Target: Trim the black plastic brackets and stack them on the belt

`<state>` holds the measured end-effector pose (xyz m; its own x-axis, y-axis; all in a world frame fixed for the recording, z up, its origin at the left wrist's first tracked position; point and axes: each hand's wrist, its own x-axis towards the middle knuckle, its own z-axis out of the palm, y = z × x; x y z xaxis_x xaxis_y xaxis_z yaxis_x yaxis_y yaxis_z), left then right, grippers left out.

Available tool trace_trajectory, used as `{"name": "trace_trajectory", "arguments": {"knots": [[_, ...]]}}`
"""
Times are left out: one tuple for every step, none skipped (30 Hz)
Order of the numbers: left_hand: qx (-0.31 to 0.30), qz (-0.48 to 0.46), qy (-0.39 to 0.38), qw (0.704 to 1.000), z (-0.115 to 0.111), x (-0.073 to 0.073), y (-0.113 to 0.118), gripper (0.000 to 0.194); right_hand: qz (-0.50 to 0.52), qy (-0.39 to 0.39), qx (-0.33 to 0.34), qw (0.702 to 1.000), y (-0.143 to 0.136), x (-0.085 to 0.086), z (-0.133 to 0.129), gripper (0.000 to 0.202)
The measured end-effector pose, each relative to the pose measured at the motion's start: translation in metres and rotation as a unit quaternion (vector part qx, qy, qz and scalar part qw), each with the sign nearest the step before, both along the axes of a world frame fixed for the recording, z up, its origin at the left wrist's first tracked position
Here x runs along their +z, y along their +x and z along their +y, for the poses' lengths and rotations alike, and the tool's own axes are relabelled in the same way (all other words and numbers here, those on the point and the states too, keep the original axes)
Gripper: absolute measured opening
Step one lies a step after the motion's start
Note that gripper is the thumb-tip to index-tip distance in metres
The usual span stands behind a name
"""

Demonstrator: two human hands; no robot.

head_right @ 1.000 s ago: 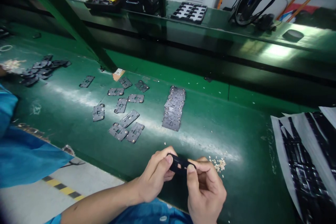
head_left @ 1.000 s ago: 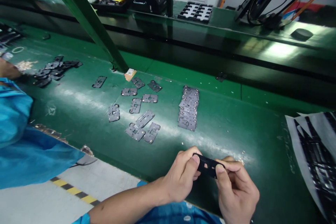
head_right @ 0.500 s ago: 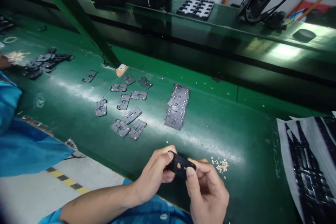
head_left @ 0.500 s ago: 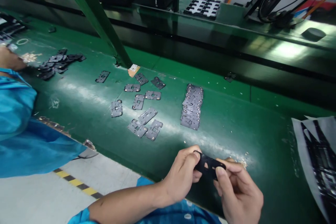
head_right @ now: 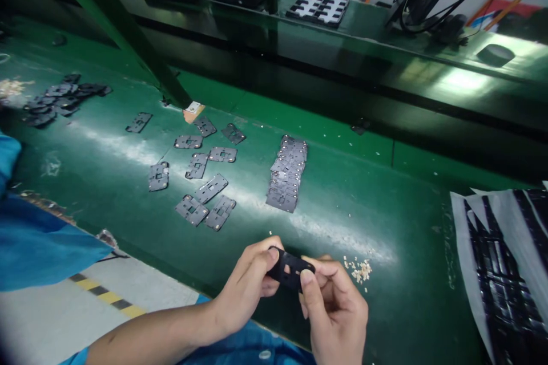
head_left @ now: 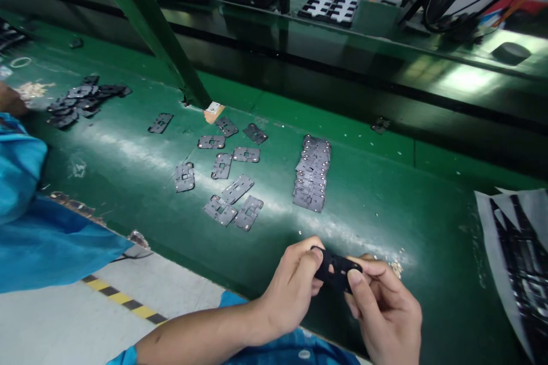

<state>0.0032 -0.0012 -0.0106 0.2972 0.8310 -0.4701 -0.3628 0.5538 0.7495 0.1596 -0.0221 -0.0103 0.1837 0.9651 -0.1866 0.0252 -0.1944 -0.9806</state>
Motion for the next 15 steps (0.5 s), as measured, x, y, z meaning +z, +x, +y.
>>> {"name": "trace_trajectory", "arguments": {"knots": [[0.006,0.010,0.002,1.000,0.000,-0.001,0.000,0.042,-0.004,0.002,-0.002,1.000,-0.003,0.003,0.000,0.020],[0.010,0.017,0.003,1.000,0.000,-0.001,0.000,0.043,-0.003,0.002,0.000,1.000,-0.005,0.005,0.000,0.021],[0.011,0.022,0.003,1.000,0.000,-0.001,0.000,0.043,0.001,0.000,0.006,1.000,-0.007,0.007,0.000,0.022],[0.009,0.025,0.003,1.000,0.000,-0.001,-0.001,0.043,0.005,-0.004,0.012,1.000,-0.009,0.008,0.001,0.023],[0.003,0.026,0.005,1.000,-0.001,-0.001,-0.001,0.044,0.007,-0.011,0.013,1.000,-0.010,0.009,0.001,0.024],[-0.005,0.026,0.008,1.000,-0.002,-0.001,-0.001,0.045,0.010,-0.019,0.008,1.000,-0.010,0.009,0.001,0.025],[-0.016,0.029,0.011,0.999,-0.003,-0.002,-0.002,0.046,0.014,-0.029,-0.001,0.999,-0.011,0.008,0.001,0.027],[-0.026,0.035,0.016,0.999,-0.004,-0.002,-0.003,0.046,0.019,-0.037,-0.009,0.999,-0.010,0.007,0.001,0.028],[-0.036,0.048,0.027,0.998,-0.005,-0.003,-0.004,0.046,0.026,-0.042,-0.012,0.999,-0.010,0.005,0.002,0.029],[-0.048,0.066,0.045,0.996,-0.006,-0.004,-0.006,0.045,0.030,-0.042,-0.011,0.999,-0.008,0.003,0.003,0.030],[-0.063,0.092,0.072,0.991,-0.006,-0.004,-0.008,0.044,0.031,-0.037,-0.006,0.999,-0.007,0.000,0.004,0.031],[-0.078,0.125,0.108,0.983,-0.006,-0.004,-0.010,0.043,0.029,-0.029,0.004,0.999,-0.005,-0.003,0.005,0.032],[-0.092,0.163,0.145,0.972,-0.005,-0.004,-0.014,0.041,0.023,-0.017,0.017,0.999,-0.003,-0.006,0.006,0.032],[-0.101,0.200,0.175,0.959,-0.003,-0.003,-0.018,0.038,0.013,-0.007,0.030,0.999,-0.001,-0.009,0.007,0.032],[-0.107,0.233,0.194,0.947,0.000,-0.002,-0.022,0.032,-0.001,-0.002,0.041,0.999,0.001,-0.012,0.008,0.032]]}}
